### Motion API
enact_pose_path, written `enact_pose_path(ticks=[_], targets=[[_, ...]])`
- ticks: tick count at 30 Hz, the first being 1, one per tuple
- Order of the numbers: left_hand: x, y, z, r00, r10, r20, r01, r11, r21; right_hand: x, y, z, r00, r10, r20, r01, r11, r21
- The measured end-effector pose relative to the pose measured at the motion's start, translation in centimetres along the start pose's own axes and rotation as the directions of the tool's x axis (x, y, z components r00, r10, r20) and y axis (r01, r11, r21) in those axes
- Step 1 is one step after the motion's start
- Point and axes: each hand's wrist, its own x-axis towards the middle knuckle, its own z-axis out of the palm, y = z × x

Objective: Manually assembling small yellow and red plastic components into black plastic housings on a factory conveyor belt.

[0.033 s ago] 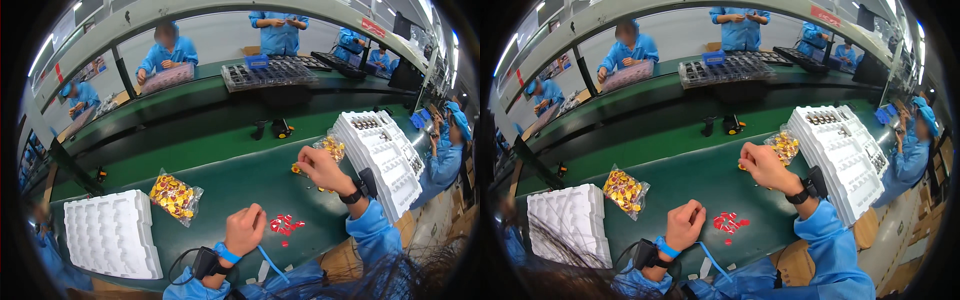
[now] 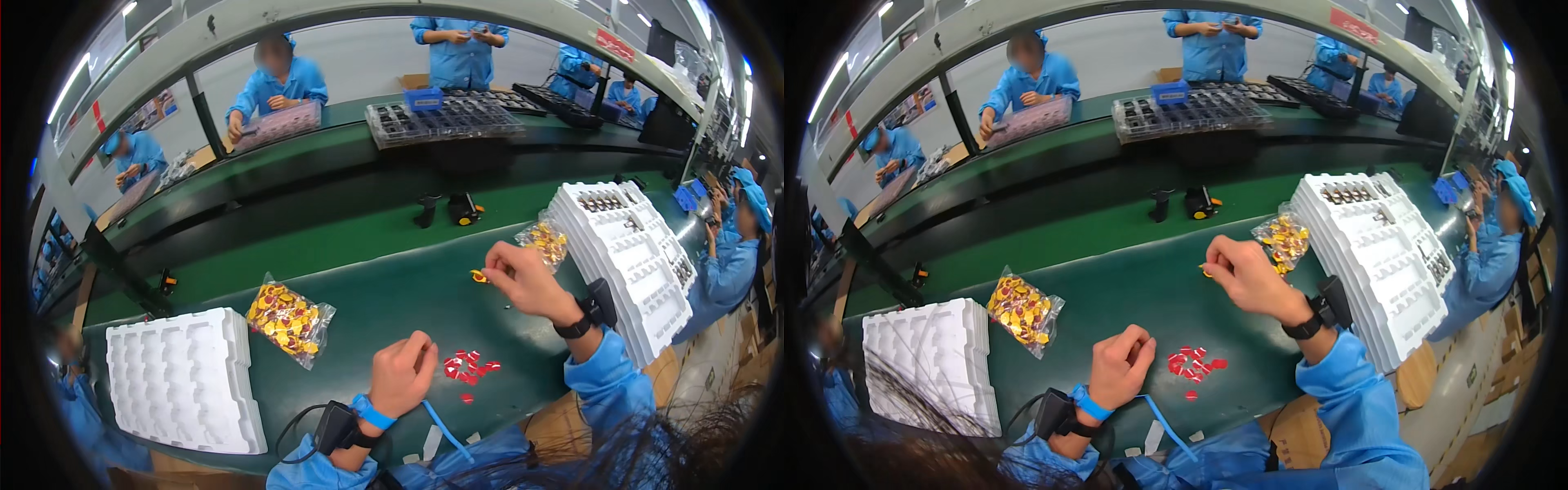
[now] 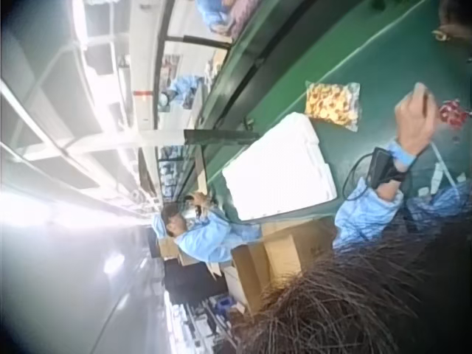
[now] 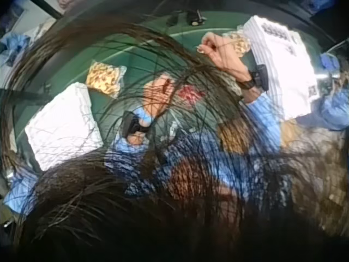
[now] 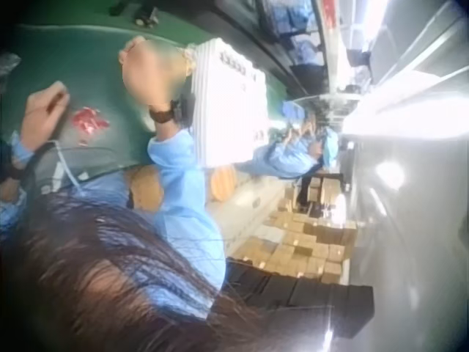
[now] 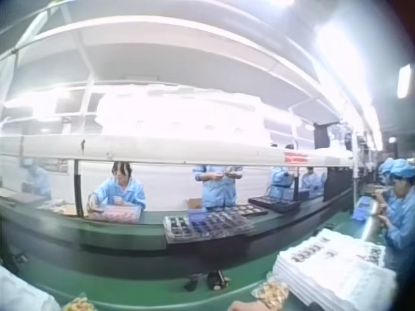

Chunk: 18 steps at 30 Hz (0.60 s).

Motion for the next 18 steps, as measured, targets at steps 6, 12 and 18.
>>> enact_pose_path(ticks=[6, 12, 18], targets=[[0.7, -0.2, 0.2, 0.991, -0.124, 0.044, 0.128, 0.984, -0.123, -0.2, 3.7, 3.6, 0.971, -0.158, -0.179, 0.114, 0.965, -0.236], [0.4, 0.5, 0.9, 0.989, -0.11, 0.099, 0.115, 0.992, -0.044, 0.8, 6.2, 4.3, 1.0, -0.015, -0.017, 0.009, 0.945, -0.328], [-0.2, 0.5, 0.9, 0.989, -0.067, 0.132, 0.073, 0.997, -0.04, -0.1, 5.8, 2.5, 0.99, 0.141, 0.01, -0.132, 0.945, -0.3]])
